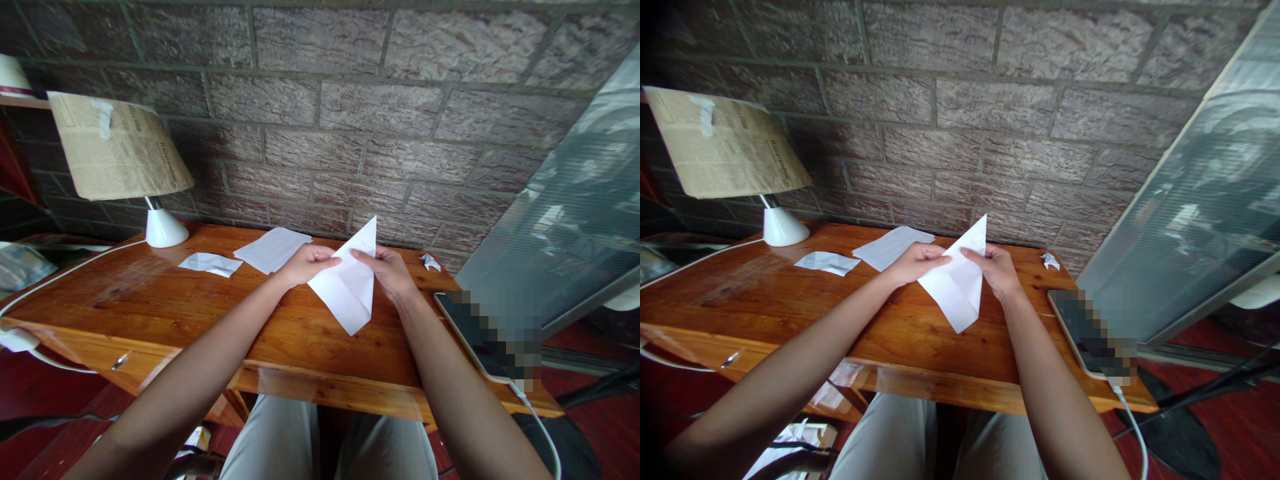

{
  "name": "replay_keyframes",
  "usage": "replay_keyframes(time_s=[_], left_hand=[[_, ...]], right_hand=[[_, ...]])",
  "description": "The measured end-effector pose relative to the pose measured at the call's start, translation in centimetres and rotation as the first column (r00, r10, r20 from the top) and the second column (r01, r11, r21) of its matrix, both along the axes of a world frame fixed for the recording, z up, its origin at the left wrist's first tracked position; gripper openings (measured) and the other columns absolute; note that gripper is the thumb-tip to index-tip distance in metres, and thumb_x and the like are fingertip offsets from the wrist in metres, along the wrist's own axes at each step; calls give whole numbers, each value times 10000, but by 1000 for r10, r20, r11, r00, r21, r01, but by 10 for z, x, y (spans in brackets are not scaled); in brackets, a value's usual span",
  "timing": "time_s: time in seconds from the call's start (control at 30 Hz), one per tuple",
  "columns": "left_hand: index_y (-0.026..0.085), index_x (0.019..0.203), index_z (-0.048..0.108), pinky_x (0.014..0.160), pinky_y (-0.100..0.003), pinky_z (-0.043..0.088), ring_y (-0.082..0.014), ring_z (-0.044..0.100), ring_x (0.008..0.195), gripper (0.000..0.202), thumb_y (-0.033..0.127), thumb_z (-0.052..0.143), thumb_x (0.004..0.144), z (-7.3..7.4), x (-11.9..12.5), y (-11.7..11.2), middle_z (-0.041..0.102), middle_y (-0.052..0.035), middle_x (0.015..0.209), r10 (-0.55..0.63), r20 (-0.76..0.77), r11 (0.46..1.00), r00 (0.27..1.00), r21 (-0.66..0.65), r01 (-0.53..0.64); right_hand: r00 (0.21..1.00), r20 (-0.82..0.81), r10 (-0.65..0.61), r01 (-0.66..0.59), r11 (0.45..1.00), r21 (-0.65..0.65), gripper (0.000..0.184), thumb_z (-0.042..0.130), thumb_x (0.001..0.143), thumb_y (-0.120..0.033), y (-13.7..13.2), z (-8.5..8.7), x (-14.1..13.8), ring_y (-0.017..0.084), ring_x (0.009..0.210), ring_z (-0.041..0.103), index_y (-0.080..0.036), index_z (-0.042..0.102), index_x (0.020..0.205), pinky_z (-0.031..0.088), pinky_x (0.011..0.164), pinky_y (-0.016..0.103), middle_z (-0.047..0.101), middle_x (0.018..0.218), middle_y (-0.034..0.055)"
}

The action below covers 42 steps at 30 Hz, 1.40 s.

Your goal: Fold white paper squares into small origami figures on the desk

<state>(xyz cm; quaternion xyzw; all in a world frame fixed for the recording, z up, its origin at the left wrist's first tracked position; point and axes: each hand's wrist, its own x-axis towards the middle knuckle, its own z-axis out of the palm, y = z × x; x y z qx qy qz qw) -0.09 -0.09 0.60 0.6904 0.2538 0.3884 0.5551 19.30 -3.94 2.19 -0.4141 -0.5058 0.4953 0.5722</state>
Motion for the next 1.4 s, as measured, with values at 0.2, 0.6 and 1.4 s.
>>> replay_keyframes(time_s=[0.2,0.6,1.4], left_hand=[[101,904,721,526,-208,393,-115,584,574,395,467,714,758,-1,1,1,721,-49,759,2,-6,1000,1000,1,-2],[109,948,739,573,-234,437,-155,638,643,422,444,773,695,0,0,0,750,-78,859,52,-4,998,999,-47,-52],[107,943,720,619,-260,472,-188,669,706,428,403,812,648,-2,0,3,754,-95,890,26,7,998,1000,-49,-26]], right_hand=[[1000,-2,-16,16,1000,-1,331,862,569,-365,-1,0,-1,159,626,631,-165,735,800,473,612,284,747,784,32],[999,24,-38,38,999,17,382,858,556,-421,0,0,-1,174,655,655,-162,746,813,502,661,311,758,827,49],[999,12,-53,52,998,18,365,851,573,-412,2,-2,-1,173,639,644,-159,734,808,488,639,307,752,814,50]])
